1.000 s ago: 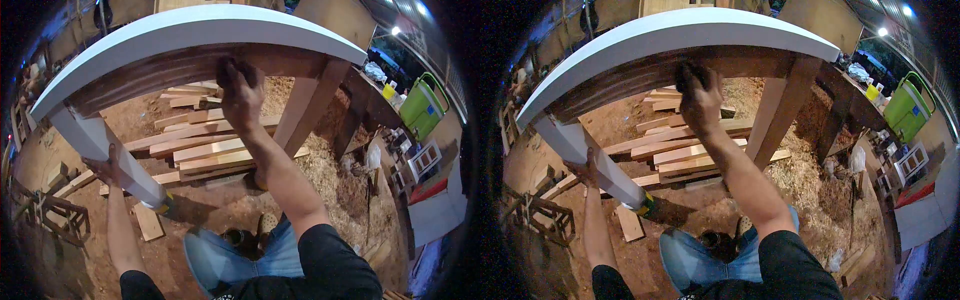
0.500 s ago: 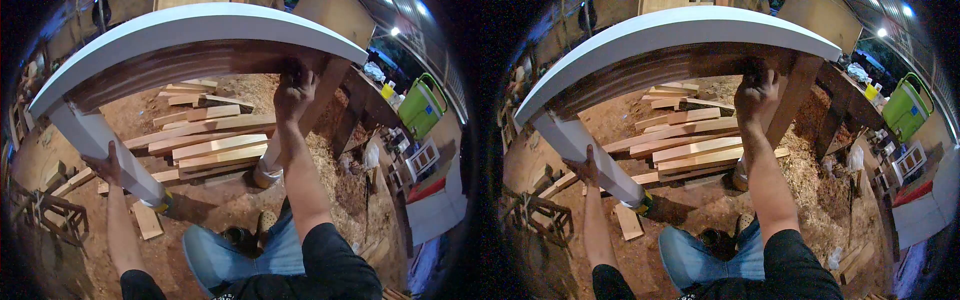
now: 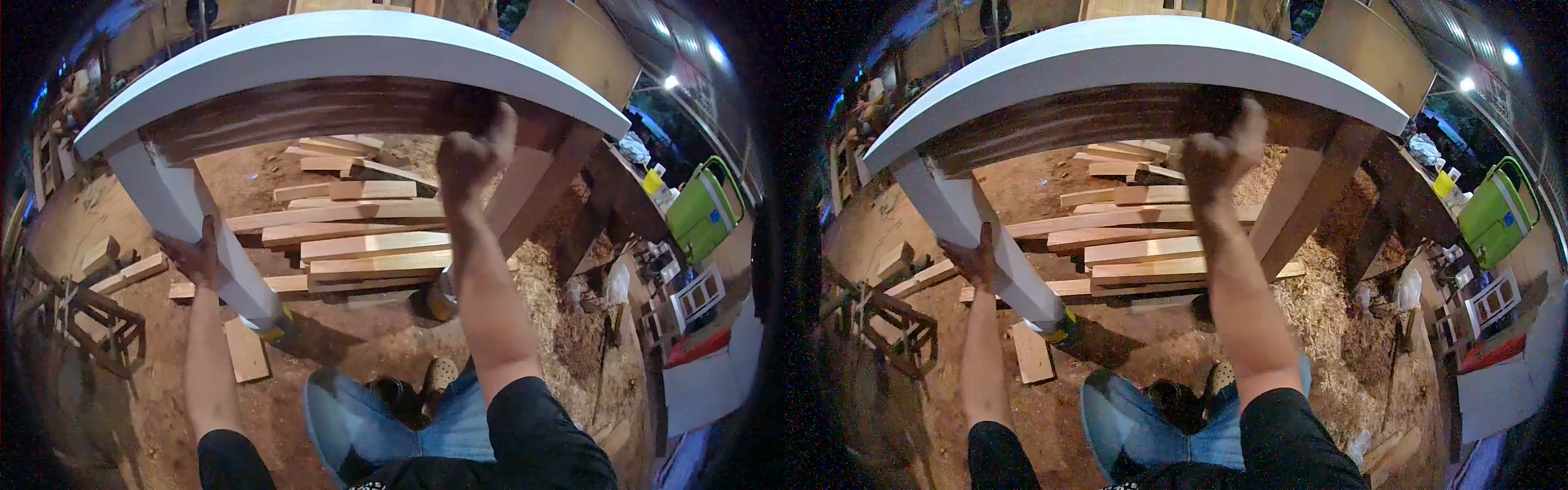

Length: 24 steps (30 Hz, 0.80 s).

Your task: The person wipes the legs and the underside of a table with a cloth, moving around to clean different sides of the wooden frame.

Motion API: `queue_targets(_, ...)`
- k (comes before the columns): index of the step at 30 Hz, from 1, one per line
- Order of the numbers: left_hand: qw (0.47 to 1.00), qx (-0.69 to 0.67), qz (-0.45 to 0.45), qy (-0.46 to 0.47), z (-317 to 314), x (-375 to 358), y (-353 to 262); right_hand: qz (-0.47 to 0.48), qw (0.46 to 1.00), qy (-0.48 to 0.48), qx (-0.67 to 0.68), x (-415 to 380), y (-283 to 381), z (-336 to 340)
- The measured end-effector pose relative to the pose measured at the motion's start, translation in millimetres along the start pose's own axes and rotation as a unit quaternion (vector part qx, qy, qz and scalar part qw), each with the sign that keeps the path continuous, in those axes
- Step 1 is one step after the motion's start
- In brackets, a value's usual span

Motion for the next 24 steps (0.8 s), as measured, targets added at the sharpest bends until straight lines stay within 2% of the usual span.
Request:
queue_targets(1,1.0,-0.003,0.001,0.002,3,-1,-2,0.026,0.999,0.024,-0.001,-7,12,-18)
queue_targets(2,1.0,-0.008,0.002,0.004,5,-2,-4,0.098,0.986,0.082,-0.105,-18,33,-40)
queue_targets(3,1.0,-0.013,-0.001,0.006,6,-2,-7,0.123,0.987,0.092,-0.05,-35,42,-51)
queue_targets(6,0.999,-0.028,-0.015,0.002,8,1,-9,0.063,0.996,0.058,0.017,-41,17,-30)
queue_targets(7,0.999,-0.032,-0.02,0.0,8,3,-8,0.079,0.994,0.05,-0.057,-28,18,-19)
queue_targets(10,1.0,-0.016,-0.021,-0.006,2,2,0,0.108,0.993,0.028,-0.05,-7,32,-32)
queue_targets(11,1.0,0.007,-0.012,-0.011,-2,2,5,0.116,0.989,0.048,-0.079,-16,38,-47)
queue_targets(12,0.999,0.027,-0.002,-0.017,-4,2,7,0.103,0.989,0.078,-0.07,-26,44,-59)
queue_targets(14,1.0,0.005,-0.012,-0.015,4,-1,-4,0.138,0.981,0.132,-0.032,-43,47,-71)
queue_targets(17,0.999,-0.04,-0.013,0.004,14,0,-12,0.093,0.993,0.062,-0.042,-33,27,-36)
queue_targets(20,1.0,-0.005,-0.016,-0.011,-2,-1,6,0.073,0.996,0.042,-0.036,-15,31,-49)
queue_targets(21,0.999,0.022,-0.019,-0.025,-7,-1,13,0.107,0.987,0.068,-0.094,-24,46,-61)
queue_targets(22,1.0,0.023,-0.006,-0.018,-5,-2,11,0.154,0.979,0.119,-0.06,-55,59,-89)
queue_targets(24,1.0,0.024,0.008,-0.002,-1,-1,6,0.16,0.96,0.221,-0.071,-75,65,-93)
Point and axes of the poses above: each hand's wrist, its own x-axis towards the middle knuckle, its own z-axis out of the back of the hand, y = z × x, the point moved 9 cm from there along x, towards the middle knuckle, and after that the axes turned 14 degrees about x, right-handed, at the moved point
